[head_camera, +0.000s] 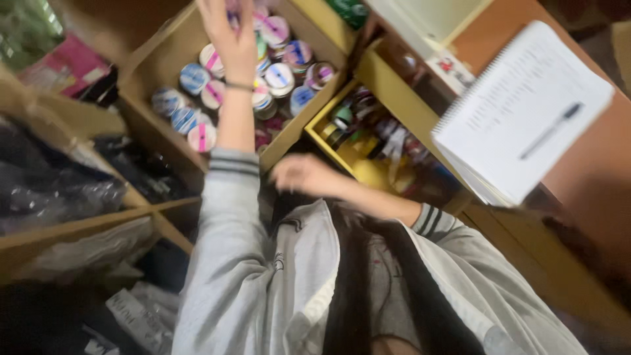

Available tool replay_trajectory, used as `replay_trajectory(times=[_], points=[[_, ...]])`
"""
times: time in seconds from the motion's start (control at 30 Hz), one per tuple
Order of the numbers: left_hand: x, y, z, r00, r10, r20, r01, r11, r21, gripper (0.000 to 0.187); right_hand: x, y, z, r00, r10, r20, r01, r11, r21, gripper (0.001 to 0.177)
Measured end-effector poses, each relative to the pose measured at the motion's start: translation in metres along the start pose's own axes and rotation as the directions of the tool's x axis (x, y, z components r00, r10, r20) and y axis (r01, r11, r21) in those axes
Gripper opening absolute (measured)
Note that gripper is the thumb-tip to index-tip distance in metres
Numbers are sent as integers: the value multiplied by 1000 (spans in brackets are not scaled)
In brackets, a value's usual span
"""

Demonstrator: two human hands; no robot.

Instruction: The person audits inventory by selecting individual spools of ribbon from boxes and drawers, checking them against a handwritten list, and writing notes on the list using a pen.

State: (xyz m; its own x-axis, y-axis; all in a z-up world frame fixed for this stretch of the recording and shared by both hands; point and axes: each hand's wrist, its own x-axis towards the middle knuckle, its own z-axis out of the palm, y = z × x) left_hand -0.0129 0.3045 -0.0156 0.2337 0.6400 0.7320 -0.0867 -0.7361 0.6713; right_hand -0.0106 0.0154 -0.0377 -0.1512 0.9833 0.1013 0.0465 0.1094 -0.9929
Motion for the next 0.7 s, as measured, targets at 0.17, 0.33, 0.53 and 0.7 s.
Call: replay_trajectory(times=[0.17,0.33,0.53,0.7], points=[[-108,-22,-46,940,-164,299,186,981,-46,23,45,56,-54,798,143,-586,-134,989,60,44],[-155,-21,-74,616,-463,637,504,853,132,39,78,107,-68,906,-74,-416,-46,962,-270,47],[-167,-57,-90,588,-580,563,652,753,95,37,116,149,-56,811,332,-482,-238,939,247,30],[-174,-115,-102,531,-671,518,738,666,106,32,152,123,-62,744,585,-323,-419,784,458,33]])
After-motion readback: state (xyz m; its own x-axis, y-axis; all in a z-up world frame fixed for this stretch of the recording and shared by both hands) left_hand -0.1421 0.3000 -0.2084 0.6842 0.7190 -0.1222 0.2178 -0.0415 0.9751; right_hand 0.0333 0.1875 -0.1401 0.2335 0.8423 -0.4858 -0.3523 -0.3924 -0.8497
